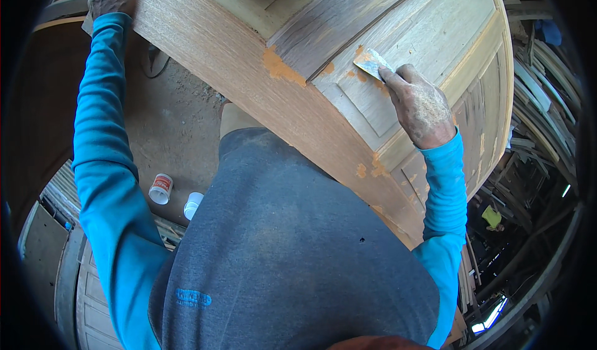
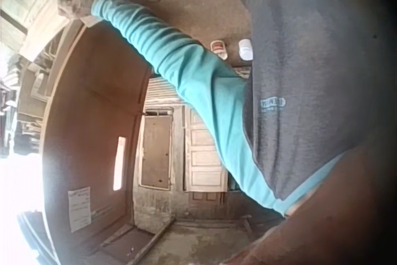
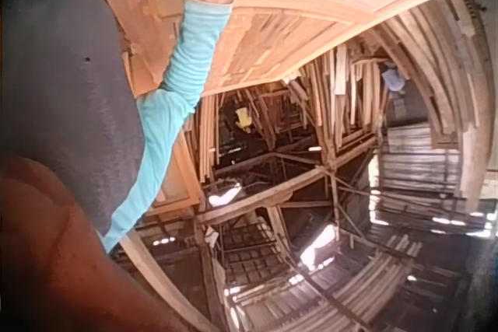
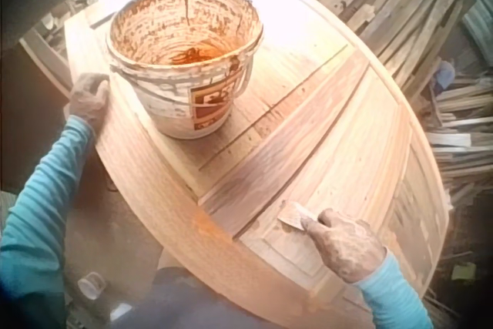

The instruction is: The person applies wood filler to joints and gaps in wooden door panels using a scraper tool, reaching into a bucket to collect more filler periodically.

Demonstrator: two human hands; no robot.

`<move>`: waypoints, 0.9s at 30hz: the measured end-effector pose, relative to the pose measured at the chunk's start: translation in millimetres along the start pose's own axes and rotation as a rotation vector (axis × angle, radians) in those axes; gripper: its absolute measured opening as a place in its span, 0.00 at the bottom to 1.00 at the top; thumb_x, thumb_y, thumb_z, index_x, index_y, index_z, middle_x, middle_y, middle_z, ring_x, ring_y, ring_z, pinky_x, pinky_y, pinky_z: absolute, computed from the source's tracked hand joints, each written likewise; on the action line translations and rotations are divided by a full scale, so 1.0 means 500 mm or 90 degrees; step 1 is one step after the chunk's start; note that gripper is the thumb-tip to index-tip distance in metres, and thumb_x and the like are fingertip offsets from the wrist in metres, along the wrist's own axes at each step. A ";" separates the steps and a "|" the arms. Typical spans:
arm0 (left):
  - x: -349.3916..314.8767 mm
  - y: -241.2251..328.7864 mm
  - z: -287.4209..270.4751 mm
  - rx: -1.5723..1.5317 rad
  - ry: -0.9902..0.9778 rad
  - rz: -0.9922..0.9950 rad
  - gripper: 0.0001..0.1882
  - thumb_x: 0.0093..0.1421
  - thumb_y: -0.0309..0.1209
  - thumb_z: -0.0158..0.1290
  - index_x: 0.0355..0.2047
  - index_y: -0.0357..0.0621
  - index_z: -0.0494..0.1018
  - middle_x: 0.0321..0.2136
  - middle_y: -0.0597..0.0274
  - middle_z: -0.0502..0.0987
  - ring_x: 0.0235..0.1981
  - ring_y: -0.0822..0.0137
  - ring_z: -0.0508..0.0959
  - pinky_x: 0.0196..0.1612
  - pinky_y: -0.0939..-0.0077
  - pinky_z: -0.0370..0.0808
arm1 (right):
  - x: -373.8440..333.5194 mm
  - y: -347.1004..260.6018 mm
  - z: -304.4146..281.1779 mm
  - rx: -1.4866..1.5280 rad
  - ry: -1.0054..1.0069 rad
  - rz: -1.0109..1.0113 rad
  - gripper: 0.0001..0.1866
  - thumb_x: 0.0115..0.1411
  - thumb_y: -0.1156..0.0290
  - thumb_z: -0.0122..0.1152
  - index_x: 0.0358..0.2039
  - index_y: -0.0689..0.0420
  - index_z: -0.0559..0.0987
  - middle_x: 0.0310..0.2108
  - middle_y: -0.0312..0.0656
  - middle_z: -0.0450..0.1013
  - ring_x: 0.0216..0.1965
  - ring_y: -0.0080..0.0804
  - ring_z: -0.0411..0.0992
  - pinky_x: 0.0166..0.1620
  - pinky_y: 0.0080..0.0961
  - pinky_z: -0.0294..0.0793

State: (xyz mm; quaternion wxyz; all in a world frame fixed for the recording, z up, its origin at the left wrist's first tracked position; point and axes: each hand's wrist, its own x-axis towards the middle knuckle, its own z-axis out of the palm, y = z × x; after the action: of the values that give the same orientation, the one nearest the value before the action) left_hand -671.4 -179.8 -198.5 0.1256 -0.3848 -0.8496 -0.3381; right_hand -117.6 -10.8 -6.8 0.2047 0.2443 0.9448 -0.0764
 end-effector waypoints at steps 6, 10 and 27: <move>-0.008 0.022 -0.001 -0.022 0.005 -0.015 0.18 0.65 0.47 0.59 0.50 0.56 0.85 0.49 0.57 0.83 0.51 0.60 0.82 0.58 0.69 0.75 | 0.005 0.000 0.030 0.046 0.039 0.003 0.19 0.66 0.74 0.56 0.57 0.52 0.79 0.37 0.46 0.73 0.38 0.47 0.79 0.40 0.42 0.81; -0.008 0.021 -0.007 0.009 0.003 -0.011 0.18 0.65 0.47 0.58 0.50 0.56 0.84 0.48 0.57 0.83 0.51 0.60 0.82 0.59 0.69 0.75 | 0.005 0.005 0.026 0.046 0.043 0.013 0.19 0.65 0.75 0.57 0.57 0.52 0.78 0.38 0.46 0.73 0.38 0.47 0.79 0.40 0.42 0.81; -0.014 0.162 -0.053 0.029 -0.006 -0.066 0.12 0.64 0.31 0.54 0.44 0.40 0.81 0.46 0.50 0.80 0.50 0.53 0.80 0.57 0.66 0.75 | 0.009 -0.005 0.032 0.075 0.016 -0.006 0.19 0.65 0.75 0.56 0.56 0.55 0.78 0.36 0.48 0.71 0.34 0.50 0.78 0.38 0.45 0.79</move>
State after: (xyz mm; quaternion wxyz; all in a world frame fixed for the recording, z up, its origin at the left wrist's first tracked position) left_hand -607.8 -163.0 -143.5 0.1129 -0.3387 -0.8766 -0.3227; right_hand -117.1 -15.0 -23.1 0.1778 0.2520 0.9423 -0.1298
